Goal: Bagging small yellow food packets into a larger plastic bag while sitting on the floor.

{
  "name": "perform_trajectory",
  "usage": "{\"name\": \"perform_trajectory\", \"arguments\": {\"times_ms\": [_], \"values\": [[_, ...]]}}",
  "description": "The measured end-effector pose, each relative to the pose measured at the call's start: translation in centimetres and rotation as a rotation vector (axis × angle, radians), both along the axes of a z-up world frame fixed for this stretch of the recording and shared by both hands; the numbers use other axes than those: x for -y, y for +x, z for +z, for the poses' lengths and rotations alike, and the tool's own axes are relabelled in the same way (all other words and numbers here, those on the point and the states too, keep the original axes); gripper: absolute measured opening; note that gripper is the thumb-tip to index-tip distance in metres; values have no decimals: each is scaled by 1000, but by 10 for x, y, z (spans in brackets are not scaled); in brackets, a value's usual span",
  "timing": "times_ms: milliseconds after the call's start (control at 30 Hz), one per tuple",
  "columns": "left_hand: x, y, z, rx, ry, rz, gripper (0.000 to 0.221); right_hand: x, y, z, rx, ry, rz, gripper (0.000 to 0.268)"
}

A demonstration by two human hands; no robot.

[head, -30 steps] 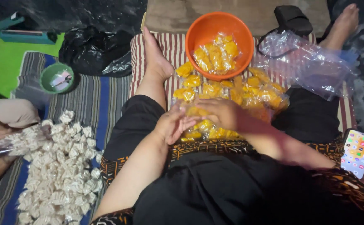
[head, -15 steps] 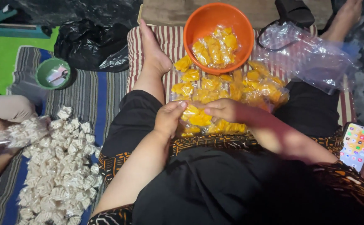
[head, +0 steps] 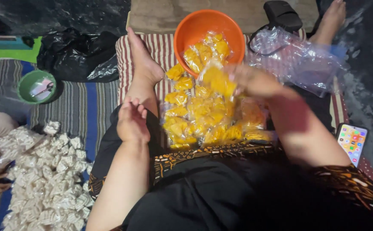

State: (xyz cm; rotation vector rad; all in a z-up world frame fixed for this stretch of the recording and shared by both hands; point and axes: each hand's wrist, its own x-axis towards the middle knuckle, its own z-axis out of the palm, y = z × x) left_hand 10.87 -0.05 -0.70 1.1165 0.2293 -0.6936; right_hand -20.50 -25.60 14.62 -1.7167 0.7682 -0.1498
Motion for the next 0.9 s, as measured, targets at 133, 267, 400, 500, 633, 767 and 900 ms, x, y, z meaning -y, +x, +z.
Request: {"name": "perform_trajectory", "arguments": {"times_ms": [133, 267, 400, 500, 633, 767, 900], "values": [[3, -55, 27, 31, -187, -213, 39, 23, 26, 29, 138, 224, -287, 43], [1, -61, 37, 73, -73, -383, 47, 49, 38, -11, 147, -328, -312, 42], [3, -61, 26, 149, 82, -342, 39, 6, 24, -24, -212, -778, 9, 24], [9, -60, 14, 156, 84, -366, 38, 12, 17, -75, -640, -815, 18, 40], [14, -66, 8, 217, 106, -422, 36, 63, -4, -188, -832, -787, -127, 80], [3, -68, 2, 253, 123, -484, 38, 70, -30, -167, -659, -608, 38, 42], [1, -65, 11, 249, 91, -497, 41, 19, -34, -25, -185, 0, 86, 50]]}}
